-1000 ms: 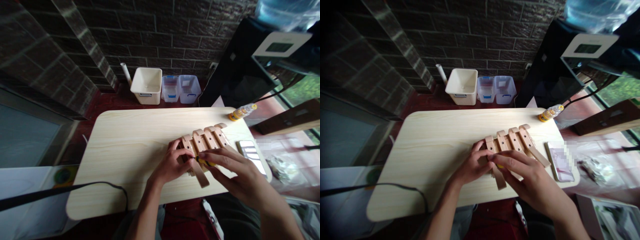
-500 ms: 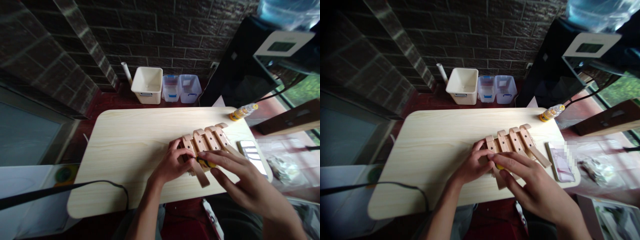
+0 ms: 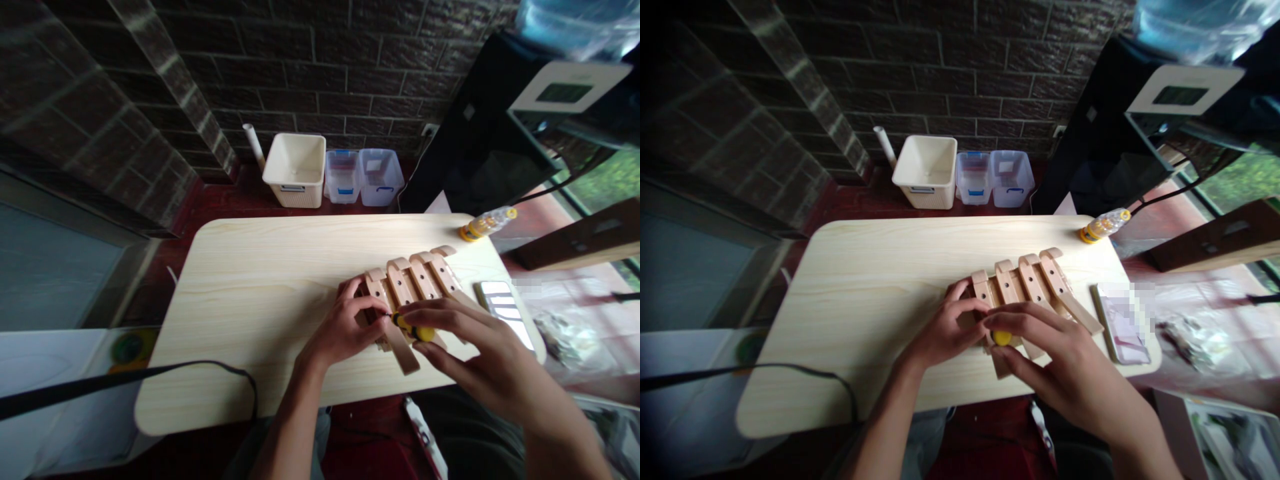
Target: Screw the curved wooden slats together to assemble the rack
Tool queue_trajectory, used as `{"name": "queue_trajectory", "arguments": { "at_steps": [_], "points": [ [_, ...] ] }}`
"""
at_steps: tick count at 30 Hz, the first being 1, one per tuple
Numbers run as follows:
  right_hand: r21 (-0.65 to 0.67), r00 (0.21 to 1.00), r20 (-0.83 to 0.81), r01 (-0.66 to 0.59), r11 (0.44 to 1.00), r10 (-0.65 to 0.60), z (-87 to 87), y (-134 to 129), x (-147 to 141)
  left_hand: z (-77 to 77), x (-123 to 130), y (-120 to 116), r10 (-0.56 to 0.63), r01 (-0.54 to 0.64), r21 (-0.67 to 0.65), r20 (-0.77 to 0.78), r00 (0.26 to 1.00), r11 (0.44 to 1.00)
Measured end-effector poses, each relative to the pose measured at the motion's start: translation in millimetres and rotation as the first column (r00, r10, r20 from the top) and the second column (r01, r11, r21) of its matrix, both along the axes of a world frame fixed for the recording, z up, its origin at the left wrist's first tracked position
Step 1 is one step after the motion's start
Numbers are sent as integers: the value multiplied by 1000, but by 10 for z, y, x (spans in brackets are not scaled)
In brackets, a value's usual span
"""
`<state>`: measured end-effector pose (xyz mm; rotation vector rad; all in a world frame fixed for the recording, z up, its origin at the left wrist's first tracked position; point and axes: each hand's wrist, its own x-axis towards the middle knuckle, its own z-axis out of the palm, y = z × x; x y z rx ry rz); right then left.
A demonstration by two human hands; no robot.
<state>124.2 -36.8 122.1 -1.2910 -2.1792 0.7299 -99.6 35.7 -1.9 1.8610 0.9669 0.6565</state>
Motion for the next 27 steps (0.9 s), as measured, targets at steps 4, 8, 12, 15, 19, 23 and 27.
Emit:
{"name": "queue_trajectory", "arguments": {
  "at_steps": [4, 8, 12, 15, 19, 23, 27],
  "points": [
    [-35, 998, -48, 46, 998, -48, -21, -6, -31, -2, 2, 3, -6, 6, -7, 12, 1000, 1000],
    [-19, 993, -114, 30, 999, -32, -15, 4, -67, 11, 7, 10, -1, 1, -14, 13, 1000, 1000],
    [-7, 993, -115, -12, 1000, 11, 7, 4, -87, -1, 14, 10, 7, -7, -20, 10, 1000, 1000],
    [-40, 993, -118, 7, 999, -12, 9, -7, -76, -21, 19, 4, 20, -20, -20, 0, 1000, 1000],
    [-47, 990, -141, 26, 999, -32, 5, -9, -46, -3, 18, 2, 16, -16, -26, 3, 1000, 1000],
    [-28, 992, -117, 48, 998, -51, 12, 3, -17, 47, 16, 9, 8, -7, -45, 22, 1000, 999],
    [-14, 992, -98, 79, 997, -80, 8, 1, 3, 45, 21, 13, 12, -10, -48, 33, 999, 999]
  ]
}}
